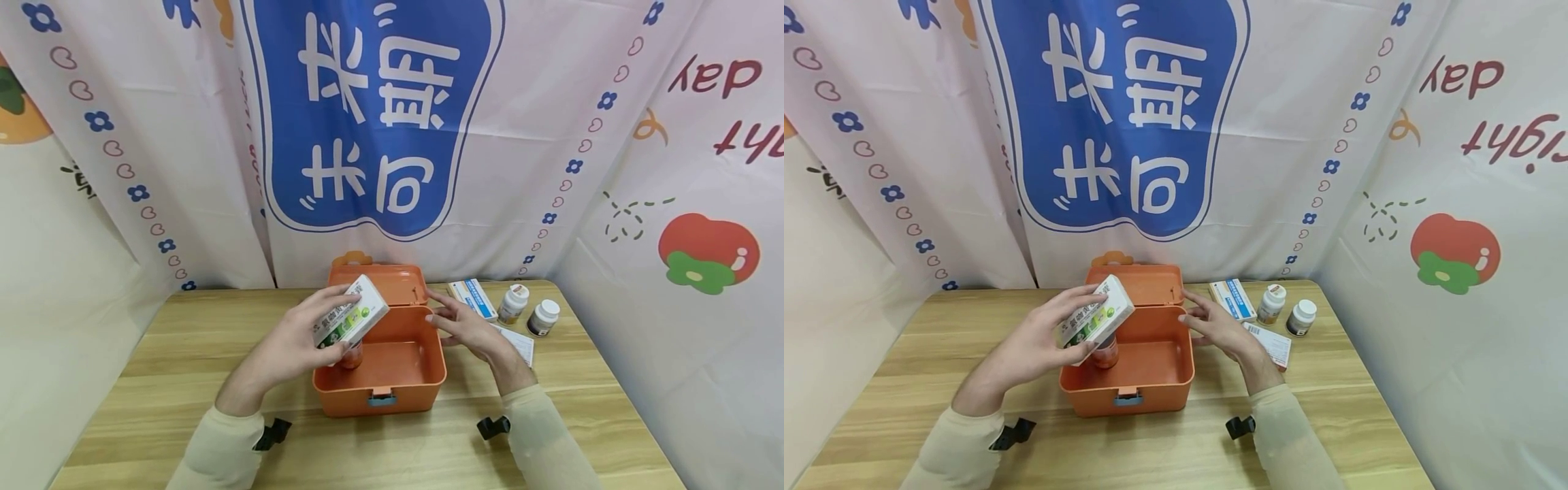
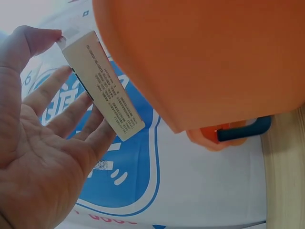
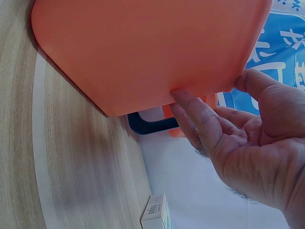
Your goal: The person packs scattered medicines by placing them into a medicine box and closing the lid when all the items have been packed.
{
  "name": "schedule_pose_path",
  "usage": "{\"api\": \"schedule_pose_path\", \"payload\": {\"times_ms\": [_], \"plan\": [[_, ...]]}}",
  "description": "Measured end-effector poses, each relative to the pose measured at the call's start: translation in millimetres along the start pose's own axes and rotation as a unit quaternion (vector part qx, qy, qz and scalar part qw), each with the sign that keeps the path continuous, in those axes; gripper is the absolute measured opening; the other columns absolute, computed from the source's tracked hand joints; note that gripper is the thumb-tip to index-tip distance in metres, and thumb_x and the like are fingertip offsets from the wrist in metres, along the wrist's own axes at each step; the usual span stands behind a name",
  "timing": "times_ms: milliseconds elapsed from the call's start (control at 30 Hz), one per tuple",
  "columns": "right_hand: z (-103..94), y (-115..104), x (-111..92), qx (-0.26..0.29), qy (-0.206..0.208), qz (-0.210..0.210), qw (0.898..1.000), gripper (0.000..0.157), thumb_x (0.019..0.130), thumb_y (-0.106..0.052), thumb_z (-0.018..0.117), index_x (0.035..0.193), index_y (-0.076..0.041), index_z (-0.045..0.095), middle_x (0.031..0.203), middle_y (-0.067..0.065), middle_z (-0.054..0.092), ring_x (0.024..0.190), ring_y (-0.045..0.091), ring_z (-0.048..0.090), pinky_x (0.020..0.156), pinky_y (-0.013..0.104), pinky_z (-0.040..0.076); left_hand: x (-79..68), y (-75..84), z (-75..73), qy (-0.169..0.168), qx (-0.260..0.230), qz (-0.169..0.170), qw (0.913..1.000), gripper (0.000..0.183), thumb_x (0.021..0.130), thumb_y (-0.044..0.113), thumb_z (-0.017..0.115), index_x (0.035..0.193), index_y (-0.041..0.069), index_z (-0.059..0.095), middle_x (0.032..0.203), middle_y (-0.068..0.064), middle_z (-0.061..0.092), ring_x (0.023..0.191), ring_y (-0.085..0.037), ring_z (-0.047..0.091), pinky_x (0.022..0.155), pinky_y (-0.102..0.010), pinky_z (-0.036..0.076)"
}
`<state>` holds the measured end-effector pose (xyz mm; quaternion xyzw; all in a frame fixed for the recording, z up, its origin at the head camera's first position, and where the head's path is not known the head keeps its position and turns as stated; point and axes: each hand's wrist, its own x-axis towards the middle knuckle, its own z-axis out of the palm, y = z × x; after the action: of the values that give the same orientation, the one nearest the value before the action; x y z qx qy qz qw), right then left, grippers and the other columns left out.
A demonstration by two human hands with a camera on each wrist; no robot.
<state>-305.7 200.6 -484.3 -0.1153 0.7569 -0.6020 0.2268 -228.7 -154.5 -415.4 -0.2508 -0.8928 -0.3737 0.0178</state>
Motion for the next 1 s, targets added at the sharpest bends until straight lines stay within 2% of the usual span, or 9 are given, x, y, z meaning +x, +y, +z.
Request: {"api": "schedule_pose_path", "payload": {"times_ms": [133,233,367,567,667,1000], "plan": [[-0.5,1.1,0.7,-0.001,-0.003,-0.002,1.000,0.072,0.106,-0.030,0.064,0.168,-0.028,0.027,0.150,0.022,0.058,0.133,0.031,0.064,0.094,0.047,0.063,0.2,-0.1,3.2,-0.011,0.002,0.018,0.9998,0.080,0.085,0.018,0.084,0.152,0.046,0.050,0.170,0.008,0.036,0.112,-0.020,0.062,0.087,-0.029,0.058],[-0.8,1.9,1.3,-0.001,-0.005,-0.003,1.000,0.072,0.106,-0.030,0.064,0.168,-0.027,0.028,0.150,0.022,0.059,0.132,0.030,0.064,0.094,0.048,0.063,0.4,1.3,5.7,-0.020,0.006,0.019,0.9996,0.079,0.085,0.020,0.085,0.151,0.046,0.051,0.170,0.004,0.037,0.115,-0.022,0.061,0.091,-0.035,0.056],[-0.8,2.5,1.3,-0.004,-0.003,-0.003,1.000,0.072,0.106,-0.030,0.064,0.168,-0.027,0.028,0.149,0.023,0.058,0.130,0.028,0.065,0.095,0.048,0.063,1.3,3.5,9.0,-0.035,0.005,0.016,0.9992,0.077,0.085,0.023,0.085,0.149,0.049,0.052,0.169,0.006,0.038,0.121,-0.024,0.059,0.095,-0.039,0.054],[-0.5,2.1,1.4,-0.008,0.001,-0.002,1.000,0.071,0.106,-0.030,0.063,0.168,-0.028,0.028,0.150,0.023,0.057,0.130,0.028,0.064,0.096,0.049,0.063,2.0,4.6,10.7,-0.072,0.002,0.030,0.9969,0.075,0.087,0.023,0.083,0.150,0.048,0.051,0.167,0.011,0.039,0.125,-0.022,0.057,0.095,-0.037,0.054],[-0.1,1.4,1.1,-0.009,0.002,0.000,1.000,0.071,0.106,-0.030,0.063,0.168,-0.028,0.028,0.151,0.022,0.057,0.132,0.029,0.064,0.096,0.049,0.063,1.9,4.1,10.4,-0.093,0.001,0.026,0.9954,0.074,0.088,0.023,0.082,0.150,0.048,0.051,0.166,0.014,0.039,0.123,-0.019,0.057,0.094,-0.035,0.054],[0.1,-1.1,-0.7,-0.005,0.002,0.004,1.000,0.071,0.107,-0.031,0.063,0.168,-0.031,0.027,0.154,0.021,0.055,0.136,0.032,0.062,0.099,0.052,0.061,0.7,-0.6,11.7,-0.132,0.018,0.042,0.9902,0.073,0.087,0.024,0.081,0.149,0.049,0.051,0.166,0.010,0.042,0.125,-0.018,0.056,0.096,-0.034,0.052]]}}
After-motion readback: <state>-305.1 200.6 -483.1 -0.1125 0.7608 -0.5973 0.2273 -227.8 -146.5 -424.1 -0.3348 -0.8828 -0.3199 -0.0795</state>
